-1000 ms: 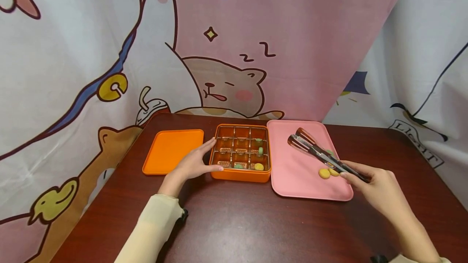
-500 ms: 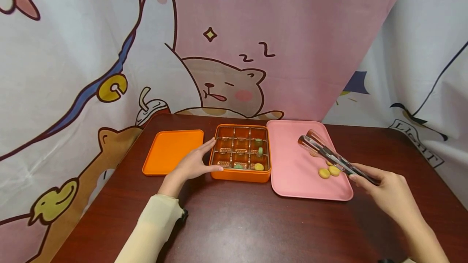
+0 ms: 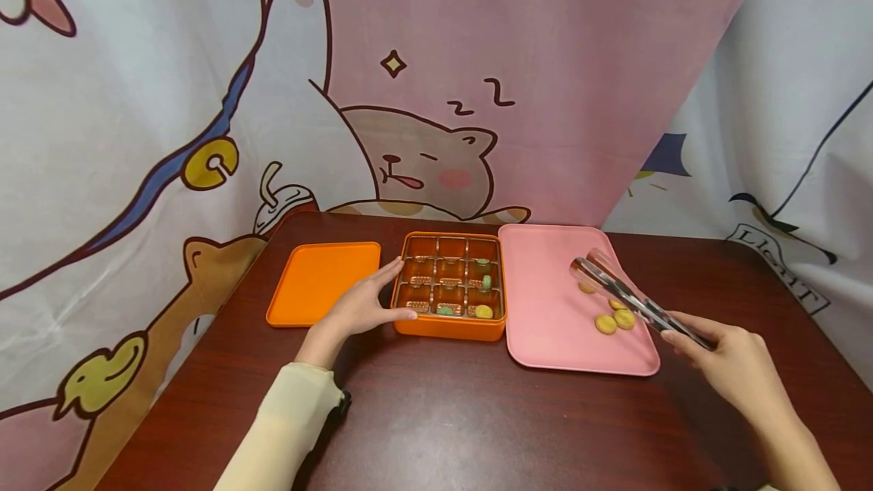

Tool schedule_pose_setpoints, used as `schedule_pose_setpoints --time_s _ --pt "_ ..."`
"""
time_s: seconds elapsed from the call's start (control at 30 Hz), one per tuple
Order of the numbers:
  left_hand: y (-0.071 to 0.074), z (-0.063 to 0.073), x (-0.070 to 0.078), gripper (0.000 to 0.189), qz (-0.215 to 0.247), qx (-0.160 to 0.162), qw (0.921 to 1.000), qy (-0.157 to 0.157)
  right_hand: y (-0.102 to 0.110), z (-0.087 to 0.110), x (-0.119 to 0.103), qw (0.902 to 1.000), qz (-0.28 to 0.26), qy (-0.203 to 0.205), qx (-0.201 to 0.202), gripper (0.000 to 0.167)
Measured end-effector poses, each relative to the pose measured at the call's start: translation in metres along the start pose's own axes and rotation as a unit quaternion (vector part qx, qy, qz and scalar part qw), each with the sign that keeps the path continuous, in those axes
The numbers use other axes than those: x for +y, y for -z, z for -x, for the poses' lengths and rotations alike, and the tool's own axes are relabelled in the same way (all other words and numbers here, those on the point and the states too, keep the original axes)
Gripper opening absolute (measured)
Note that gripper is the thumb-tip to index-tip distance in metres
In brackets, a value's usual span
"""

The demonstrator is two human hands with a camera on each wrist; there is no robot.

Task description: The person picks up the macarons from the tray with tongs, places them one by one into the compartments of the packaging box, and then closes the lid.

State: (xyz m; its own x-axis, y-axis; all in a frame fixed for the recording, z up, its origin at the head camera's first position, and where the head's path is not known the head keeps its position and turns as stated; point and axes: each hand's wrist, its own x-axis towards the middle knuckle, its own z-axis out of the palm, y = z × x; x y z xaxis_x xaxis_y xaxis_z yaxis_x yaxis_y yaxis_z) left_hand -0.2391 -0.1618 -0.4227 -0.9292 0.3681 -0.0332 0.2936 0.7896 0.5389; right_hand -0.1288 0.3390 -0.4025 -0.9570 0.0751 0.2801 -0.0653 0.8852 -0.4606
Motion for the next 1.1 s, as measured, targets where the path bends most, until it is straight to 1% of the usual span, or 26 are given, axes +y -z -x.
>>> schedule_pose_setpoints --time_s 0.43,0.77,1.1 --pt "0.000 0.000 0.000 0.101 -0.003 0.002 1.0000 0.000 -0.007 0.000 0.013 0.9991 0.014 -0.032 -0.022 0.044" --pt "0.000 0.001 0.001 0.101 0.000 -0.001 1.0000 0.004 -0.012 -0.002 0.022 0.9987 0.020 -0.032 -0.035 0.044" --pt "0.000 0.000 0.000 0.102 0.003 -0.001 1.0000 0.003 -0.016 -0.005 0.024 0.9978 0.051 -0.025 -0.035 0.045"
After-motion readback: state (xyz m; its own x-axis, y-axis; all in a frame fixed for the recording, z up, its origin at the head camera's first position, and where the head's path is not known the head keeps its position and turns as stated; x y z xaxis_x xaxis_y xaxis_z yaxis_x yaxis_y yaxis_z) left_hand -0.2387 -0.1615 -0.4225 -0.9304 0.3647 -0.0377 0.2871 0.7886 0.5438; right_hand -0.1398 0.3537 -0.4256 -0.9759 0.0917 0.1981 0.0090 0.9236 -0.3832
